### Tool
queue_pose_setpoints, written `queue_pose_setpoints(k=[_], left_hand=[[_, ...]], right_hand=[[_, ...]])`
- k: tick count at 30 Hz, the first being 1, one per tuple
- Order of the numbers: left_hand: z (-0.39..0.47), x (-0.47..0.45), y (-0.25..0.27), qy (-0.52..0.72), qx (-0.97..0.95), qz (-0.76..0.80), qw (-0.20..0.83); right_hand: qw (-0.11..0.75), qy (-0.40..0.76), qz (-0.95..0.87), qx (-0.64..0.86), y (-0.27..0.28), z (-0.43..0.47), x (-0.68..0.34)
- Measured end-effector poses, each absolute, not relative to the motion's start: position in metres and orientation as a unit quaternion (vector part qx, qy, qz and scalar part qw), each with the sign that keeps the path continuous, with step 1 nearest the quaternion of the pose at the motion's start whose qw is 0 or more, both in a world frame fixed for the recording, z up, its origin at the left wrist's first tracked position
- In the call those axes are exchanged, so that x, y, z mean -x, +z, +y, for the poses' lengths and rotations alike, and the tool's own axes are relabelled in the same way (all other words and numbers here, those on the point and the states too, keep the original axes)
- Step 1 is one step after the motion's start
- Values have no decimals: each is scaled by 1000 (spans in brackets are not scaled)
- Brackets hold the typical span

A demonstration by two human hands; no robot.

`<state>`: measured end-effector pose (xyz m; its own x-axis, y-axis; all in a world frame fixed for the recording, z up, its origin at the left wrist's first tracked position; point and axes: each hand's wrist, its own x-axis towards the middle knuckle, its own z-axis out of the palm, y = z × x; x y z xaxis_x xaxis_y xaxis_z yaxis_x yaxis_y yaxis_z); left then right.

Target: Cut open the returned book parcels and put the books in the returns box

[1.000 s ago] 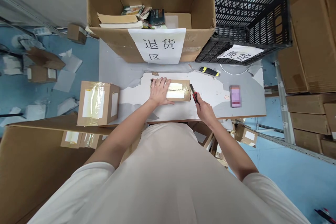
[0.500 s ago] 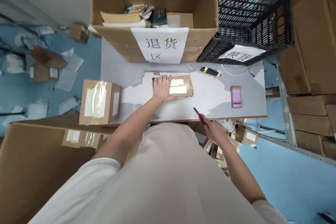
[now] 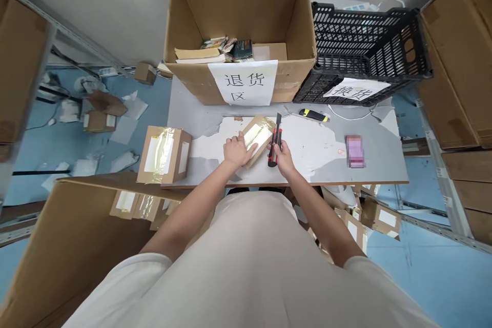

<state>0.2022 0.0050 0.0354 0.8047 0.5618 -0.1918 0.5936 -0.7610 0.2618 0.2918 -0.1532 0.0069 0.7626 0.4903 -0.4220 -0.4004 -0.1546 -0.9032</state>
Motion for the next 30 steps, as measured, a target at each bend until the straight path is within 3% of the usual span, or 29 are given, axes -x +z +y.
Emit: queue_pose_setpoints(k=[5,10,14,20,23,26,30], left_hand=[[10,-163,21,-12,-890,291,352],[0,-153,12,13,-839,335,429],[20,-171,13,-1,-840,340,424],[73,-241,13,6,-906,257,335],[89,-260,8,-23,-898,215,384],[94,-253,3,-8,-866,252,431],[81,-212,5,46,-841,371,391]], right_hand=[[579,311,-130,743,8,-136,-326],[557,338,-164,741,22,-138,-330],[579,361,-102,724,36,-166,-310],[644,420,127,627,38,-209,-252],[684,444,201,543,33,-207,-233],[714,424,221,511,30,-199,-233],[736,370,177,539,24,-190,-267]])
